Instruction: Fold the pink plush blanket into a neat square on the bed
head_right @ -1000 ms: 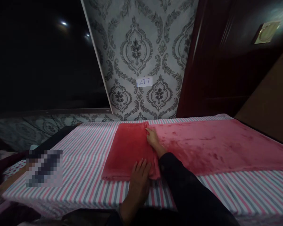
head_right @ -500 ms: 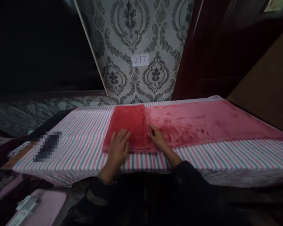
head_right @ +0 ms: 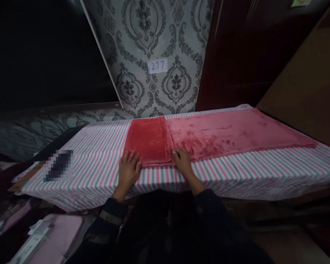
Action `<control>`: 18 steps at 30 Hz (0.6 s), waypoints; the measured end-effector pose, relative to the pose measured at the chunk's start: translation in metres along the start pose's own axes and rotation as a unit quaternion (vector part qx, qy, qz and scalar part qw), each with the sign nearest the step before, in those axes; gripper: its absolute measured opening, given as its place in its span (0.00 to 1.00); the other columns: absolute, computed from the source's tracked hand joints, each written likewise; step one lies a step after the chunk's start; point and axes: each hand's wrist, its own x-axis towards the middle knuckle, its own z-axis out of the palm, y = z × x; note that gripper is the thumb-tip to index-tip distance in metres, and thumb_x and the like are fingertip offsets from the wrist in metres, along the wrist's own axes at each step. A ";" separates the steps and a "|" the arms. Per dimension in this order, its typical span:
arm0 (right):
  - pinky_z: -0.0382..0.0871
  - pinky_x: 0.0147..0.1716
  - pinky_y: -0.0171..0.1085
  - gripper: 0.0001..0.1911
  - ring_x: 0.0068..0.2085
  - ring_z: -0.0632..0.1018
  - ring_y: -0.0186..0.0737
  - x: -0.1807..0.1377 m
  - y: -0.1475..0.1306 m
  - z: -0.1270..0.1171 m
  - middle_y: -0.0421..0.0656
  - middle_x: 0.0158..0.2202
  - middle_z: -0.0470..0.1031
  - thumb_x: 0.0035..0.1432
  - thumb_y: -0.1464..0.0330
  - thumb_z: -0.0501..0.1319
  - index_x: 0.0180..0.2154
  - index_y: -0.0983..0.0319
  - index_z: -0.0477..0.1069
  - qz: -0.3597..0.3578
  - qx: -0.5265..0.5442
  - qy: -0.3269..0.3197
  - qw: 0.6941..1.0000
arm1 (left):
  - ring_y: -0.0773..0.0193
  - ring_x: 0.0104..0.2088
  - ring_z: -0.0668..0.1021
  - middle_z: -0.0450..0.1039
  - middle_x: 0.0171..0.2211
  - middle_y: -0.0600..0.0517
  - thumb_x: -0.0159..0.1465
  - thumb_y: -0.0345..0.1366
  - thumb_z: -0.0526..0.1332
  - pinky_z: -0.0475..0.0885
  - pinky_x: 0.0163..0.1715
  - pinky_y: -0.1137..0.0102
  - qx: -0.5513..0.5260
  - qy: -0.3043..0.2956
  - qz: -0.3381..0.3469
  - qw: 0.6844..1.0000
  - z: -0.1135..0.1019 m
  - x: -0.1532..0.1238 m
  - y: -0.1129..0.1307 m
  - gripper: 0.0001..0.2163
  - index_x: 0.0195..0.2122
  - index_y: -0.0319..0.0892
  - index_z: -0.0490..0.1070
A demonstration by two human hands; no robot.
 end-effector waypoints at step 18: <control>0.65 0.33 0.40 0.10 0.31 0.72 0.45 0.002 -0.003 0.009 0.43 0.25 0.71 0.53 0.63 0.57 0.22 0.57 0.64 0.020 -0.075 0.053 0.996 | 0.46 0.65 0.70 0.71 0.63 0.45 0.73 0.39 0.50 0.58 0.66 0.40 -0.029 -0.010 0.061 0.998 0.001 -0.001 -0.004 0.20 0.63 0.45 0.71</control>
